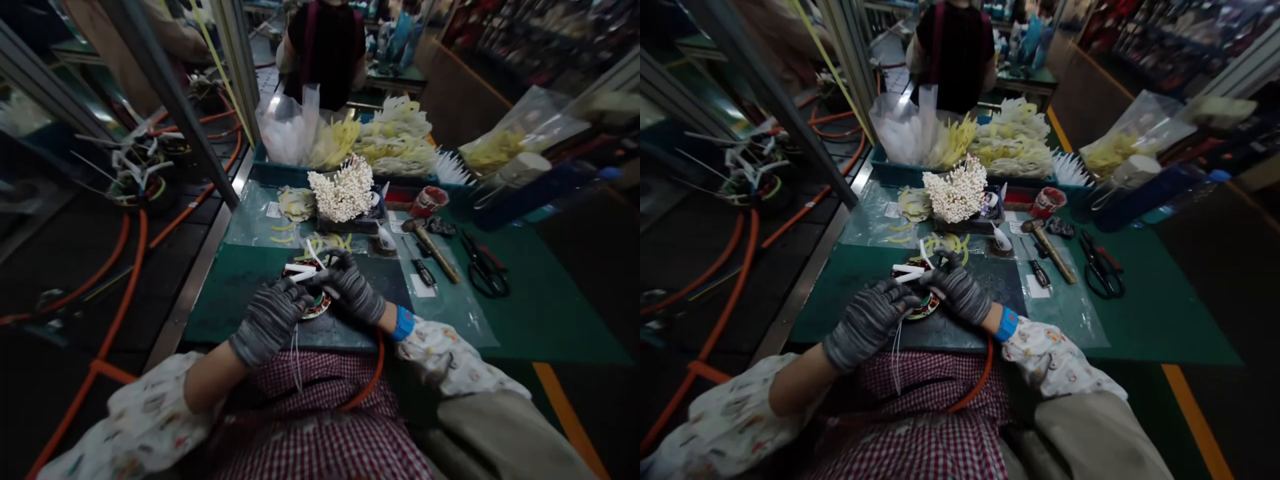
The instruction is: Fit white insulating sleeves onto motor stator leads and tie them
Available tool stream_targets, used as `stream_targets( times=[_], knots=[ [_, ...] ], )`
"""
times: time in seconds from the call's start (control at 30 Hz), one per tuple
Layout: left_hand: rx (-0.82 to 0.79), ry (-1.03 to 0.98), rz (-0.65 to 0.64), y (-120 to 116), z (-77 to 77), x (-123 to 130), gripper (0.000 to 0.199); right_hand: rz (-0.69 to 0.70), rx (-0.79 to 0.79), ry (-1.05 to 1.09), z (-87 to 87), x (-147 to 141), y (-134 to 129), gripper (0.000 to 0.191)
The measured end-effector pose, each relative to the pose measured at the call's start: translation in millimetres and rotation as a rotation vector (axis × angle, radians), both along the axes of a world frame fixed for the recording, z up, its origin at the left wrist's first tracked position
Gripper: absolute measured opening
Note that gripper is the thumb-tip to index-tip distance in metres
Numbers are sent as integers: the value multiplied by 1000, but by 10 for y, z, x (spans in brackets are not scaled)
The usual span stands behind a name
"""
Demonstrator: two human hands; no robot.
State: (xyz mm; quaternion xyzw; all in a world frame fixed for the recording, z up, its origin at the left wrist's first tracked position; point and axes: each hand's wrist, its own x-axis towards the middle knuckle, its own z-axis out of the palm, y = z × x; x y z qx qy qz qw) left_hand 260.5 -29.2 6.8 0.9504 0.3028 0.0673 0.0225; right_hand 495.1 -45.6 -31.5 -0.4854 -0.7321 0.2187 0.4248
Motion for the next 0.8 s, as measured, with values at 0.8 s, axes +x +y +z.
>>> stream_targets(
  times=[0.8],
  knots=[
    [111,-388,-4,-212,-346,-71,30,-443,287,348,938,744,7,14]
  ],
)
